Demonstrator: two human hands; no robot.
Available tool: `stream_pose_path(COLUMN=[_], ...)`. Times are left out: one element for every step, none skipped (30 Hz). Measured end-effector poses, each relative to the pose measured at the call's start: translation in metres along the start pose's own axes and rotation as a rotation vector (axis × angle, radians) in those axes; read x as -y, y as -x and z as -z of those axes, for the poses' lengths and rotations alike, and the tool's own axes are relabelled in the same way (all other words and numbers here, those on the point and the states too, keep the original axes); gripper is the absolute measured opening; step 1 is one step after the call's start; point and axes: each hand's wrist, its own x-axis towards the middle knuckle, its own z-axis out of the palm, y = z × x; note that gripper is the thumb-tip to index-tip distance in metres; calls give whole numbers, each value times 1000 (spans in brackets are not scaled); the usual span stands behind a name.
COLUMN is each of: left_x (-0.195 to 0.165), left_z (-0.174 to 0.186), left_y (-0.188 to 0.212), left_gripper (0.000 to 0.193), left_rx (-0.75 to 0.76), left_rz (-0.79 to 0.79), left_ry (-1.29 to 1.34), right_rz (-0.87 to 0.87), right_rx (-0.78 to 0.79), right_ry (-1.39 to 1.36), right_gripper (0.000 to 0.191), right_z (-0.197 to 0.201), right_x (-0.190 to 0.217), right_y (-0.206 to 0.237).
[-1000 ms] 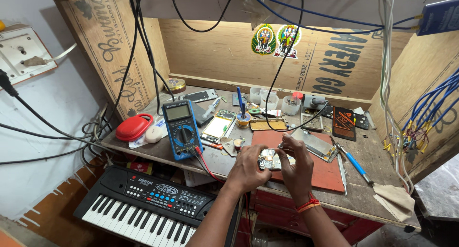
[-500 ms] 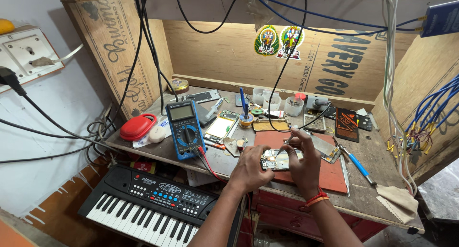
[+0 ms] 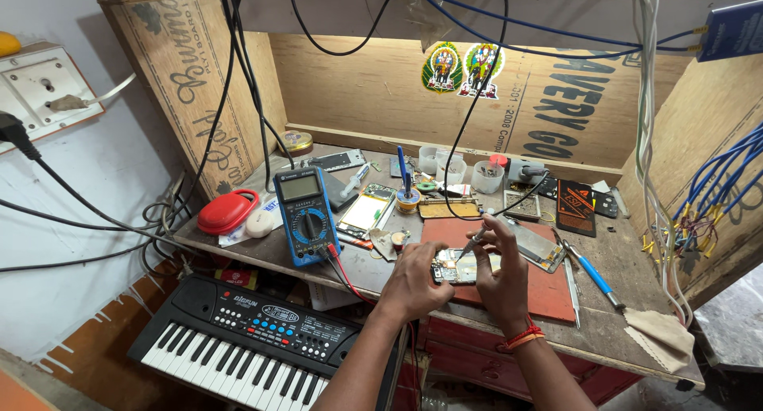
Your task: The person uses a small screwdriver to manipulate components on a disassembled mobile phone placed on a red mat. They repeatedly probe and adjust small parts on the phone's internal board while holding the device steady with the other hand.
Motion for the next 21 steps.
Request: stream_pose_path(left_x=[1,1,1,1,1,1,1,1,1,1,1,1,2,2,2,2,2,1,2,2,2], left_z=[0,0,1,1,1,0,0,0,0,-1,-1,-1,-1,-1,-1,-1,-1,-1,0,0,0], left_y=[1,1,1,1,1,1,1,1,0,0,0,0,0,1,1,1,1,0,0,1,1], left_gripper=[64,65,65,64,64,63,64,64,65,65,65,65,65,64,63,64,64,64,64,64,64], left_rx=[3,5,8,5,3,0,2,2,1,5,9,14,1,-12,-25,-14,-3,7,-6,-17,-26], left_rz=[7,12,16,12,8,3,1,0,0,8,17,27,9,-9,-27,-13,2,17,6,-6,-19], left_ry=[6,12,17,13,10,6,2,-1,-5,-3,0,3,2,1,0,2,4,6,8,11,15], right_rz=[26,53,80,71,61,52,41,31,21,31,42,51,75,100,125,94,63,33,37,41,43], right_rx=[2,4,4,5,7,8,10,14,18,11,5,-1,-8,-14,-21,-25,-29,-33,-34,-36,-38], right_ry=[10,20,31,78,127,174,146,118,90,84,77,71,96,122,148,127,105,83,66,50,35], right_gripper=[58,59,61,64,66,69,67,66,65,65,64,64,66,68,70,69,68,67,66,65,65], right_z=[-1,0,-1,-1,-1,-1,0,0,0,0,0,0,0,0,0,0,-1,-1,-2,-2,-2], right_x=[0,0,-1,-1,0,-1,-1,-1,-1,-1,0,0,0,0,0,0,-1,-1,-1,-2,-2], right_y=[0,-1,-1,-1,-1,-1,-1,-1,-1,-1,-1,-1,-1,-1,-1,-2,-2,-2,-2,-2,-2])
